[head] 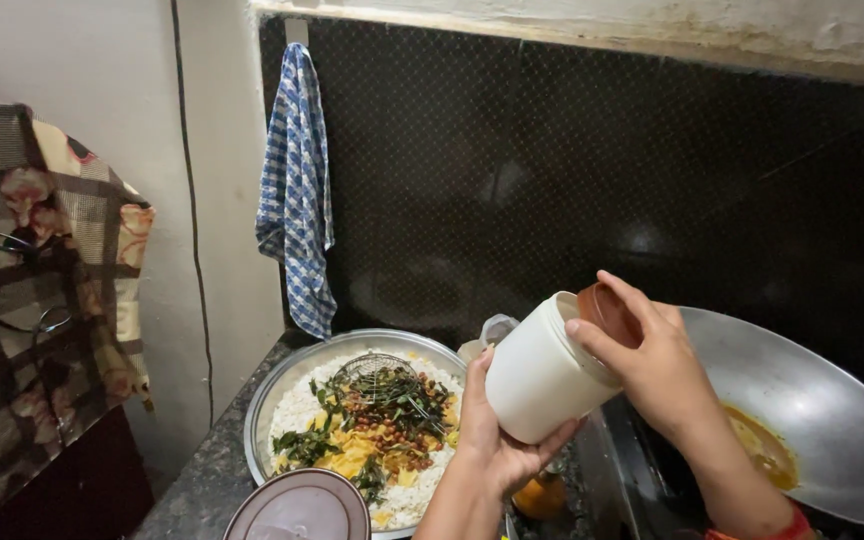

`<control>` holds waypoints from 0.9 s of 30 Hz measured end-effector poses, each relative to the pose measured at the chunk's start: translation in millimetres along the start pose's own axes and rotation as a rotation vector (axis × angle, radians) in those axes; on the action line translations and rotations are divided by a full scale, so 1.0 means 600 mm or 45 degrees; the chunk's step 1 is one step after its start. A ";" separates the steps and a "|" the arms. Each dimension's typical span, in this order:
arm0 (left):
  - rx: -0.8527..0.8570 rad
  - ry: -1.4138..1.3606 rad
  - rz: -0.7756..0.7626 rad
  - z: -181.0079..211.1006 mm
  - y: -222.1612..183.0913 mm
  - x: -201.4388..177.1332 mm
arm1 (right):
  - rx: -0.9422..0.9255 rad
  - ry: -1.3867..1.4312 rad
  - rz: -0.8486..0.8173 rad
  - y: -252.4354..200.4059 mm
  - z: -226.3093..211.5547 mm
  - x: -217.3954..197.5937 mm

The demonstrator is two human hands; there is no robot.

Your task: The person fries green chilies in a pan, adds turmeric and salt to the oil, and pours the mixture over a bowl of puffed rice. They finish by adding snacks from a packet and mixing the ingredients together by hand.

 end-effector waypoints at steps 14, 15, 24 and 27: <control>-0.079 0.195 0.007 0.005 -0.002 -0.011 | -0.038 0.078 0.032 0.020 0.011 -0.030; -0.092 0.193 -0.014 0.004 0.000 -0.014 | -0.022 0.013 0.079 0.020 0.011 -0.034; -0.112 0.247 -0.023 -0.004 -0.001 -0.024 | -0.181 0.136 0.111 0.037 0.017 -0.043; -0.153 0.252 -0.050 -0.008 0.000 -0.033 | -0.220 0.082 0.141 0.051 0.032 -0.048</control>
Point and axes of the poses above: each hand's wrist, its own y-axis towards the middle knuckle, its own x-axis out of the palm, z = x × y, the point moved 3 cm from there along y, towards the middle knuckle, and after that the axes turned 15 degrees about -z, right-handed, at the moved point
